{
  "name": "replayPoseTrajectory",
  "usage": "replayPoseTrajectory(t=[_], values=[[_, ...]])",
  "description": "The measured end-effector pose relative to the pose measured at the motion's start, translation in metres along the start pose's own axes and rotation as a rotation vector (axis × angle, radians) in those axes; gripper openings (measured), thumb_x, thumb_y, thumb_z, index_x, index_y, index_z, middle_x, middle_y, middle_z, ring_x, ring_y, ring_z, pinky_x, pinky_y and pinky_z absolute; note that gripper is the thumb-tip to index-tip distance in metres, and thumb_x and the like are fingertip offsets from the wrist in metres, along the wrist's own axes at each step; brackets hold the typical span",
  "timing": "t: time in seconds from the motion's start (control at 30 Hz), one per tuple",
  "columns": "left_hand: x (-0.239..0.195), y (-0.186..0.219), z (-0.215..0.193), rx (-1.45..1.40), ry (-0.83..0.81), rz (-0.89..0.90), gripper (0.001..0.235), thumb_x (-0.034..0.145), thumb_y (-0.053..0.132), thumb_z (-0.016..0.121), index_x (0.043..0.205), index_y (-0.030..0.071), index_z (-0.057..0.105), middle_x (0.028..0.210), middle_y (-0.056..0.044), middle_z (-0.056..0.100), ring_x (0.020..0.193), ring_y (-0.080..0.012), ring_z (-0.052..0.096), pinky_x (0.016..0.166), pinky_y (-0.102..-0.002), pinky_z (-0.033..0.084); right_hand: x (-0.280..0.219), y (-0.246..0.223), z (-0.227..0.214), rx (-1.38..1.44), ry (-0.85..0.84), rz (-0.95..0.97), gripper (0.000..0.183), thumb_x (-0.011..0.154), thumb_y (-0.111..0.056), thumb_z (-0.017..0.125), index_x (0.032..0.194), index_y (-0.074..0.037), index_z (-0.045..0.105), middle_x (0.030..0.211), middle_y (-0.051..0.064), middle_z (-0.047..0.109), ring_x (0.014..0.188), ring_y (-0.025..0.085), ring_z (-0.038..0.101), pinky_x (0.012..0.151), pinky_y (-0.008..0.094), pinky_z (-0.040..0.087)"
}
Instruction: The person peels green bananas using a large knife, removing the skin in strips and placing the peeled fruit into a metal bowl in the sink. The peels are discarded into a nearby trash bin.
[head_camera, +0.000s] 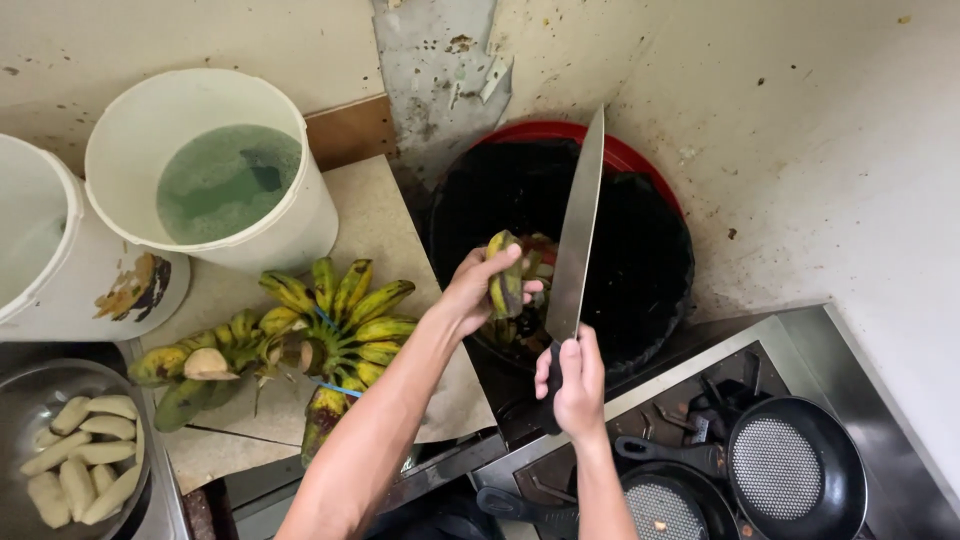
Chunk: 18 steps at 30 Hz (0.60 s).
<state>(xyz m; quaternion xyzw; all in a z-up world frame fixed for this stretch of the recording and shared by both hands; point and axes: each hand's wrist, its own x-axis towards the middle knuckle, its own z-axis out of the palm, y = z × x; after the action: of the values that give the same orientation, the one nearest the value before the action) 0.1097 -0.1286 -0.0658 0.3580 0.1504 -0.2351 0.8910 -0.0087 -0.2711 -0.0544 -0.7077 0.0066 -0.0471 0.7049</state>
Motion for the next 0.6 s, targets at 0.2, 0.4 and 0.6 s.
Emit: replayPoseTrajectory(t=[0.2,0.4,0.6], values=[[-0.012,0.012,0.007,-0.165,0.01,-0.062,0.022,0.082,0.022,0.057,0.094,0.003,0.055,0.081,-0.014,0.063,0.067,-0.0242,0.061,0.065,-0.036,0.052,-0.025,-0.005,0.007,-0.021,0.018,0.027,0.038,0.098,-0.035,0.035,0.112,-0.002,0.044,0.063,0.009,0.052,0.044,0.015,0.048,0.043,0.026,0.043],[-0.021,0.015,0.026,-0.041,0.273,-0.08,0.025,0.075,0.024,0.074,0.086,0.006,0.06,0.077,-0.008,0.062,0.071,-0.0205,0.061,0.065,-0.032,0.05,-0.041,-0.006,0.02,-0.248,0.133,0.2,0.024,0.096,-0.021,0.035,0.11,-0.003,0.045,0.055,0.004,0.039,0.043,0.013,0.038,0.037,0.027,0.035],[-0.028,0.016,0.038,-0.012,0.285,-0.188,0.022,0.081,0.027,0.067,0.088,0.009,0.056,0.078,-0.007,0.061,0.069,-0.0192,0.06,0.064,-0.031,0.051,-0.038,-0.03,0.026,-0.574,0.108,0.143,0.019,0.096,-0.024,0.035,0.1,-0.009,0.046,0.057,0.001,0.049,0.045,0.017,0.048,0.05,0.034,0.041]])
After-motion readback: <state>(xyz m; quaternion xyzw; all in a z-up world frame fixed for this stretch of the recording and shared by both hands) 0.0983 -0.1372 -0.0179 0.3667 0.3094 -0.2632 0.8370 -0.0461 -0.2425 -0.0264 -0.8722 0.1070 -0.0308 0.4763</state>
